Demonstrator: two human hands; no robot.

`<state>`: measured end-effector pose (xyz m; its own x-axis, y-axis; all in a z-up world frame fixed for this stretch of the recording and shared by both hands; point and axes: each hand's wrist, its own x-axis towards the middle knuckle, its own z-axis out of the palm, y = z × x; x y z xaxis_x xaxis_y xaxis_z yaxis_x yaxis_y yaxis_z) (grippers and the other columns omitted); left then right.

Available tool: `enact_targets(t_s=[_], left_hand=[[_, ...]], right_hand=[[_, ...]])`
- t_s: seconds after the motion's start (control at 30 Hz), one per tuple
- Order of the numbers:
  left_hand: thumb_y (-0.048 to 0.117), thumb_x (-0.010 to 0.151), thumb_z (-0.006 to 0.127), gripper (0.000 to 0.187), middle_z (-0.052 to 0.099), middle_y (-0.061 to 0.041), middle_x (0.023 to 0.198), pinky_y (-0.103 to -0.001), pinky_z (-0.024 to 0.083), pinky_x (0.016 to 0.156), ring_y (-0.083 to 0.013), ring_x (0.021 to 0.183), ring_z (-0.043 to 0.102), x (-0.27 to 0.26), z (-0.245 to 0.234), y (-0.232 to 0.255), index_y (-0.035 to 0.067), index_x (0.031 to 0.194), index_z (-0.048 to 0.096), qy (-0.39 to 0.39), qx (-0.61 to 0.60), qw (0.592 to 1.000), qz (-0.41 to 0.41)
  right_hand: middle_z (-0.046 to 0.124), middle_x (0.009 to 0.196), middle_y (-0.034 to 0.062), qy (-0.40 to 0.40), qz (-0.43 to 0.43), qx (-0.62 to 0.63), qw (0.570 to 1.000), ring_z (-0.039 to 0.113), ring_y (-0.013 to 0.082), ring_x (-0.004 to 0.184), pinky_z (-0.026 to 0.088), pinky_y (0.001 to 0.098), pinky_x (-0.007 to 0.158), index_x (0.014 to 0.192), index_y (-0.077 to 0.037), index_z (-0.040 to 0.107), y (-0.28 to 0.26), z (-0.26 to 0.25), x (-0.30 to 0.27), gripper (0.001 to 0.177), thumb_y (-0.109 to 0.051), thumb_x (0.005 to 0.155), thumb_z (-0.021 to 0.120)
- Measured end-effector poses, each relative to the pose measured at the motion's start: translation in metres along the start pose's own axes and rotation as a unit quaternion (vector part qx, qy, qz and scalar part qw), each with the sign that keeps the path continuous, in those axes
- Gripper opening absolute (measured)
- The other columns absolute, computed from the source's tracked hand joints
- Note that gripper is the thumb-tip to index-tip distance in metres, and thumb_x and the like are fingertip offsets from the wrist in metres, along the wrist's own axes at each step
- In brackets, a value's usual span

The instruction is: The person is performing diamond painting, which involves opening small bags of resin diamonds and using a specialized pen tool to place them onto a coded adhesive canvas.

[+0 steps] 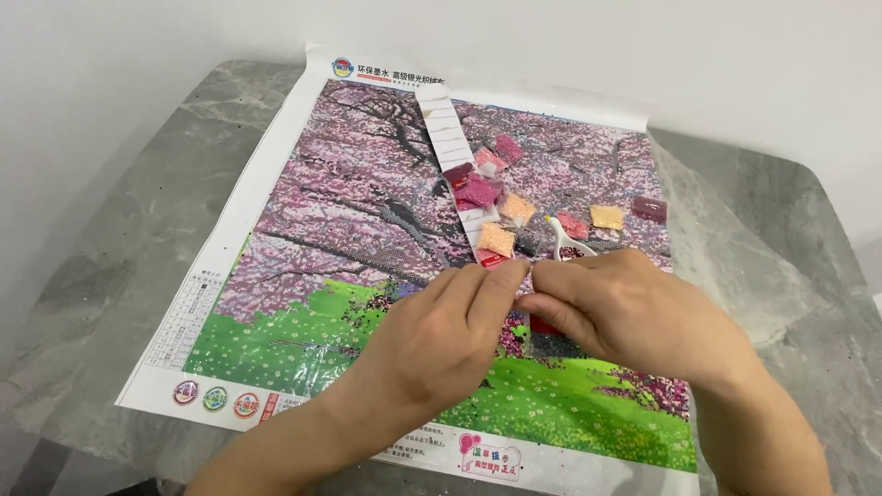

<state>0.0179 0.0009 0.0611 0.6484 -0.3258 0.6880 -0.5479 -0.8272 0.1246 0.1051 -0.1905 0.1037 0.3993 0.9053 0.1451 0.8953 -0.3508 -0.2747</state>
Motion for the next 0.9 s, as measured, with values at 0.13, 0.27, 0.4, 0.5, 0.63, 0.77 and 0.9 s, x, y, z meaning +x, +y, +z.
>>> enact_targets(t_s=[0.13,0.27,0.4,0.5,0.63,0.77,0.9], left_hand=[[0.005,0.096,0.049,0.029,0.054,-0.015,0.089,-0.048,0.047,0.046,-0.0342,0.069,0.058,0.009,-0.017,-0.007,-0.005,0.123,0.052,-0.118,-0.096,0.988,-0.008],[0.002,0.094,0.041,0.018,0.053,-0.014,0.093,-0.041,0.043,0.064,-0.0291,0.075,0.053,0.019,-0.027,-0.018,0.004,0.108,0.053,-0.166,-0.209,0.963,-0.018],[-0.004,0.095,0.040,0.015,0.057,-0.011,0.090,-0.036,0.044,0.066,-0.0219,0.076,0.052,0.026,-0.019,-0.022,0.004,0.107,0.047,-0.162,-0.406,0.898,-0.052],[-0.003,0.094,0.049,0.023,0.056,-0.017,0.105,-0.039,0.048,0.083,-0.0301,0.091,0.054,0.028,-0.012,-0.019,-0.004,0.117,0.047,-0.078,-0.422,0.898,0.100],[-0.016,0.086,0.052,0.036,0.050,-0.021,0.109,-0.037,0.052,0.079,-0.0323,0.094,0.058,0.017,0.010,-0.028,0.002,0.117,0.049,-0.056,-0.408,0.900,0.143],[-0.008,0.094,0.061,0.027,0.052,-0.013,0.111,-0.033,0.044,0.065,-0.0200,0.069,0.045,0.018,0.017,-0.029,0.009,0.114,0.059,0.005,-0.322,0.941,0.103],[0.001,0.094,0.057,0.007,0.063,-0.014,0.094,-0.034,0.055,0.080,-0.0261,0.085,0.065,0.026,0.002,-0.031,0.001,0.098,0.063,0.100,-0.335,0.936,0.042]], right_hand=[[0.051,0.058,0.0007,-0.002,-0.014,0.034,0.999,0.049,0.0206,0.044,0.039,0.0350,0.046,0.083,-0.013,0.053,0.001,-0.004,0.000,0.028,-0.035,0.099,0.045],[0.045,0.052,-0.0022,0.023,0.011,0.025,0.999,0.045,0.0156,0.042,0.036,0.0315,0.042,0.073,-0.014,0.047,0.005,-0.012,-0.007,0.038,-0.047,0.088,0.058],[0.032,0.052,-0.0041,0.111,0.069,0.005,0.991,0.026,0.0139,0.046,0.026,0.0280,0.041,0.069,-0.018,0.041,0.007,-0.014,-0.024,0.045,-0.061,0.075,0.056],[0.033,0.057,-0.0068,0.157,0.051,0.067,0.984,0.026,0.0109,0.050,0.024,0.0239,0.043,0.071,-0.016,0.045,0.000,-0.007,-0.026,0.045,-0.060,0.076,0.051],[0.036,0.055,-0.0072,0.181,0.048,0.138,0.973,0.029,0.0075,0.046,0.026,0.0220,0.041,0.068,-0.016,0.043,0.005,0.003,-0.020,0.045,-0.058,0.082,0.046],[0.040,0.054,-0.0071,0.163,0.060,0.181,0.968,0.033,0.0076,0.046,0.027,0.0224,0.042,0.068,-0.016,0.047,0.008,0.008,-0.009,0.053,-0.065,0.085,0.038],[0.060,0.097,0.0125,0.187,-0.022,0.257,0.948,0.060,0.0191,0.083,0.048,0.0275,0.072,0.096,-0.002,0.057,0.003,0.003,-0.003,0.077,-0.074,0.096,0.030]])
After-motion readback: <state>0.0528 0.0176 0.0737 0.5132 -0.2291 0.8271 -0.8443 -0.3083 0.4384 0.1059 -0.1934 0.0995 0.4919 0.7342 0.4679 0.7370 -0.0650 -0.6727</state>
